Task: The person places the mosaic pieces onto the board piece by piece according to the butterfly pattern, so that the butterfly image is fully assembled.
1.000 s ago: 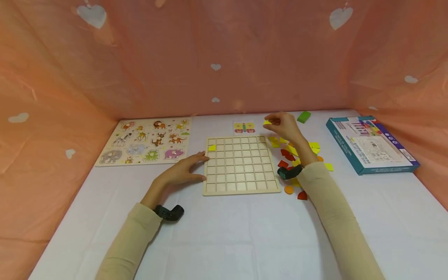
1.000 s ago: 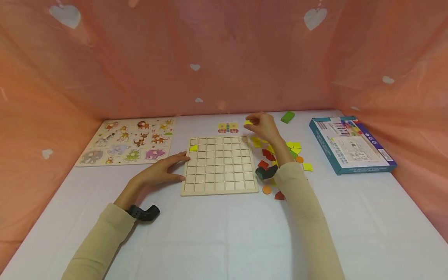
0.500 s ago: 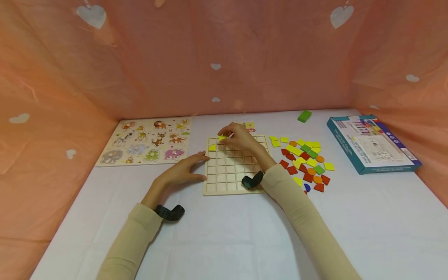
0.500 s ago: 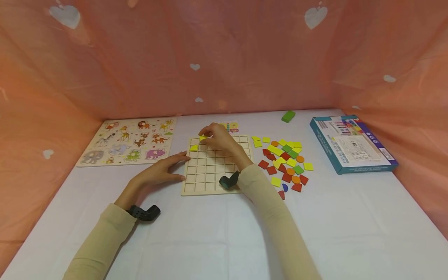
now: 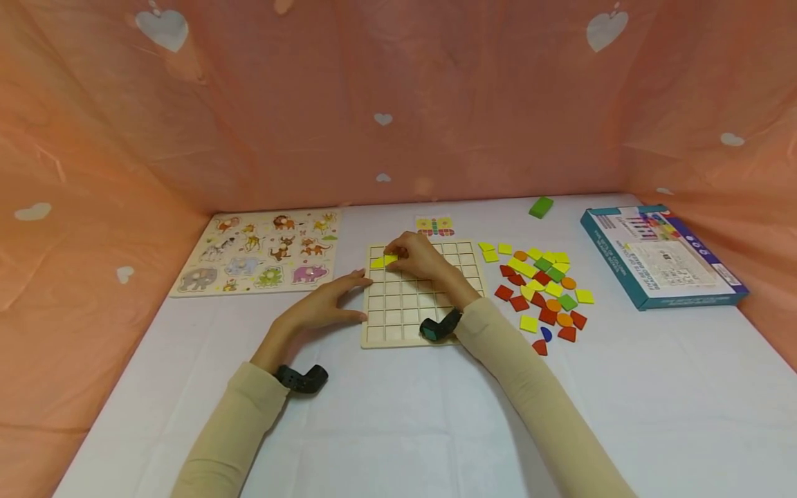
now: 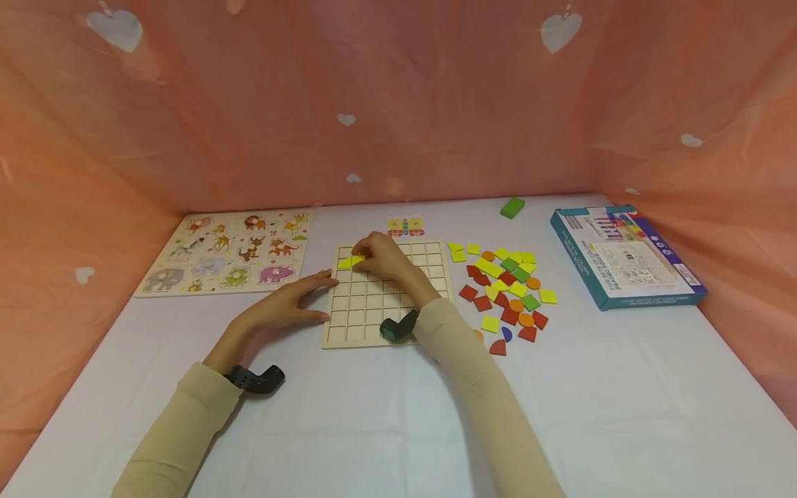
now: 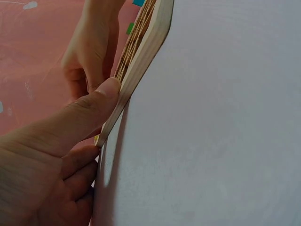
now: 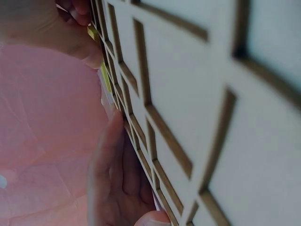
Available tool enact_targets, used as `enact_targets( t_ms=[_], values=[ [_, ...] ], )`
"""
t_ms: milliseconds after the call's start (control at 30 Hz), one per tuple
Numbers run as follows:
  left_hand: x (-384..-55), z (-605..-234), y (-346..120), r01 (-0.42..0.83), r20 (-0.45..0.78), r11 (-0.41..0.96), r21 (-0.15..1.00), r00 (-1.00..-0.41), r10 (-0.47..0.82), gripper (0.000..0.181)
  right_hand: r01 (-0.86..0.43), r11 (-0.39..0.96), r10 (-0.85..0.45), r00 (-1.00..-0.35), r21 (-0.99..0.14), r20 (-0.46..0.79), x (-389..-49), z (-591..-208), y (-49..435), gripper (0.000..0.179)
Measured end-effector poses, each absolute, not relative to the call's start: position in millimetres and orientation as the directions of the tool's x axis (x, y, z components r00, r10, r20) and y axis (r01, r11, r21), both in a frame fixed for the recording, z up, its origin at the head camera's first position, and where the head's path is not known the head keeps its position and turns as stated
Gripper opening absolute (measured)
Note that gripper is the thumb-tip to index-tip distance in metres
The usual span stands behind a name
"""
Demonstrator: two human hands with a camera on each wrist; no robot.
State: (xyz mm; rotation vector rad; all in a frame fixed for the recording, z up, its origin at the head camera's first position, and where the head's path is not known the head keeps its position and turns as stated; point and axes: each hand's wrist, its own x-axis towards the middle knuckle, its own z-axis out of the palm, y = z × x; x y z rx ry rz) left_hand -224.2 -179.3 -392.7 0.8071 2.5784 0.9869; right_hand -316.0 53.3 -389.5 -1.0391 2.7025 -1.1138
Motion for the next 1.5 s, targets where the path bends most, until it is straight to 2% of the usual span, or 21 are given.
enact_targets(
  t_ms=[333,600,833,1000,1167,1333,1500],
  values=[
    [-224.6,-393.6,-180.0,0.411,-0.037,0.610,0.678,-0.809,0.586,0.066,-0.572,0.512,-0.596,-0.774,-0.641,0.214,-313.8,-389.1,55.7,0.022],
    [-224.4,-392.9,-180.3,0.411,-0.037,0.615,0.673,-0.812,0.583,0.066,-0.573,0.512,-0.598,-0.773,-0.640,0.213,-312.3,-386.3,57.6,0.024],
    [-223.9,-392.2,-179.4,0.408,-0.033,0.613,0.676,-0.815,0.579,0.067,-0.568,0.488,-0.535,-0.794,-0.663,0.288,-313.0,-363.9,92.6,0.024],
    [-222.8,-392.6,-179.7,0.414,-0.028,0.609,0.677,-0.812,0.583,0.067,-0.501,0.535,-0.431,-0.854,-0.681,0.289,-315.7,-354.4,144.0,0.026],
    [-222.4,-394.7,-179.9,0.411,-0.029,0.605,0.682,-0.811,0.584,0.069,-0.391,0.621,-0.320,-0.918,-0.680,0.235,-314.2,-359.4,189.0,0.027],
    [-222.2,-394.4,-180.2,0.409,-0.029,0.605,0.684,-0.813,0.582,0.068,-0.277,0.696,-0.250,-0.958,-0.662,0.139,-314.8,-371.0,210.6,0.029],
    [-221.0,-392.8,-178.8,0.413,-0.024,0.600,0.685,-0.810,0.586,0.066,-0.219,0.692,-0.230,-0.970,-0.688,0.077,-318.5,-382.7,217.0,0.031]
  ],
)
